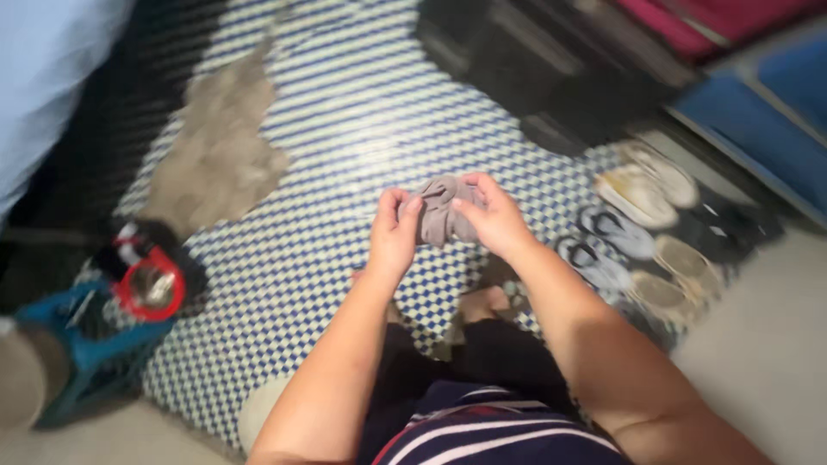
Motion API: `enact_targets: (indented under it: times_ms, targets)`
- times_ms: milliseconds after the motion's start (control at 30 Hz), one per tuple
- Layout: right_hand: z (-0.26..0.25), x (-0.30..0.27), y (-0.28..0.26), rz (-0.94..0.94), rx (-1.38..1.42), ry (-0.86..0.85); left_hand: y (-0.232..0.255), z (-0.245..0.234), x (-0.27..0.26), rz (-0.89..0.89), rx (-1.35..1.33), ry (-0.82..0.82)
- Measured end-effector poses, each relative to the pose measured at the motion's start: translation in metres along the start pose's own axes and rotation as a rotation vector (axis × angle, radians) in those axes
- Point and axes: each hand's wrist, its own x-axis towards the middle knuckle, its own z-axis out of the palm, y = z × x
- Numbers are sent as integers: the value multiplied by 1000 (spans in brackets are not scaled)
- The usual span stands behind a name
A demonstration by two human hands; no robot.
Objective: The person washes a cloth in a basin, then uses the damp cloth to wipe multiple shoes and sandals located on the floor, and finally sweeps the floor area using a broom.
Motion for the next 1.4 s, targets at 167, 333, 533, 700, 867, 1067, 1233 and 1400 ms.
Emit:
enact_targets:
  times_ms: [167, 333, 533, 700, 867, 1067, 1233, 1400]
  targets:
    - [104, 27, -60, -89, 36, -141, 6, -118, 1, 61, -77, 177]
    - [194, 58, -120, -313, -115, -231, 15, -229, -9, 97, -153, 276]
    - [273, 68, -185, -377, -89, -452, -8, -304, -19, 77, -439, 447]
    - [306, 83, -210, -184, -29, -632, -42, -310, -34, 2, -402, 624]
    - [353, 89, -221, -257, -165, -809, -43, -321, -44, 12, -561, 719]
    - [419, 83, -223, -172, -156, -977, -46, -351, -61, -96, -654, 932]
    - [508, 65, -213, -148, -191, -1012, -69, -410, -85, 1, -472, 1131]
    - [625, 31, -202, -41, -203, -1059, -107, -492, -110, -250, -641, 1267]
